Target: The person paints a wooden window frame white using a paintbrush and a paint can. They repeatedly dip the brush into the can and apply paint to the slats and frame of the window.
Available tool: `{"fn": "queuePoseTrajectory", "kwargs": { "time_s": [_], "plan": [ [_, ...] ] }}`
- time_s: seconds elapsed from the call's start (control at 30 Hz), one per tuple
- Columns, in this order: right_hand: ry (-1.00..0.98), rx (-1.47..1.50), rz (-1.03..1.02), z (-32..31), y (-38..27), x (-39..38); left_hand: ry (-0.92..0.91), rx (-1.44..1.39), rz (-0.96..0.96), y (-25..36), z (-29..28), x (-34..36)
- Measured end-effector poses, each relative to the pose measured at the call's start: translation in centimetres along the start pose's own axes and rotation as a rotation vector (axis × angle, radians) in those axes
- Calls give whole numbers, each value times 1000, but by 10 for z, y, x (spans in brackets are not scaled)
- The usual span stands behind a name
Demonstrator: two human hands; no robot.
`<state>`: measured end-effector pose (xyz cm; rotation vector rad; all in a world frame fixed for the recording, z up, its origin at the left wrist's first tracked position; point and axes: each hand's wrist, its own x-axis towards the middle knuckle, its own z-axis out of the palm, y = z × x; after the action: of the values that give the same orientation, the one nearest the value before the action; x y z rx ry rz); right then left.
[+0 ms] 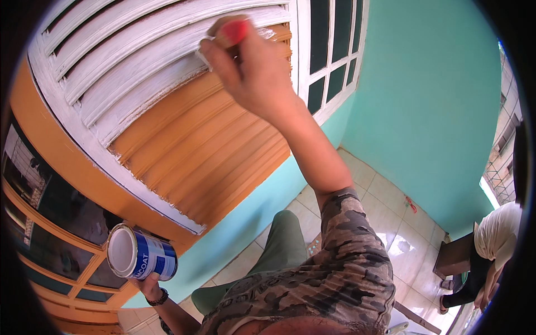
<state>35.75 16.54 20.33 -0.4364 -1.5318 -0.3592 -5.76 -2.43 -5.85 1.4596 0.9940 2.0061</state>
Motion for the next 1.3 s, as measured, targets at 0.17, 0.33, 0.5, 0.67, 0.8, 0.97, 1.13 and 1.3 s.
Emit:
{"fn": "queuePoseTrajectory", "kwargs": {
  "time_s": [0.17,0.33,0.5,0.67,0.8,0.97,1.13,1.3],
  "plan": [
    [154,417,504,-37,86,2,-2,24,-8,-9,-8,4],
    [310,242,600,-80,166,-8,24,-4,-8,-8,-2,4],
    [289,-289,383,-104,154,4,16,-12,-11,-8,-5,4],
    [-42,-507,57,-52,107,-8,-4,-34,13,-9,1,11],
    [-161,-197,195,-50,63,4,-15,-13,9,-5,3,10],
    [65,376,458,-63,82,15,-15,34,2,-5,3,10],
    [242,287,578,-81,176,-1,-25,31,19,-5,6,14],
    [274,-75,508,-109,166,8,4,66,1,-10,0,12]
  ]
}}
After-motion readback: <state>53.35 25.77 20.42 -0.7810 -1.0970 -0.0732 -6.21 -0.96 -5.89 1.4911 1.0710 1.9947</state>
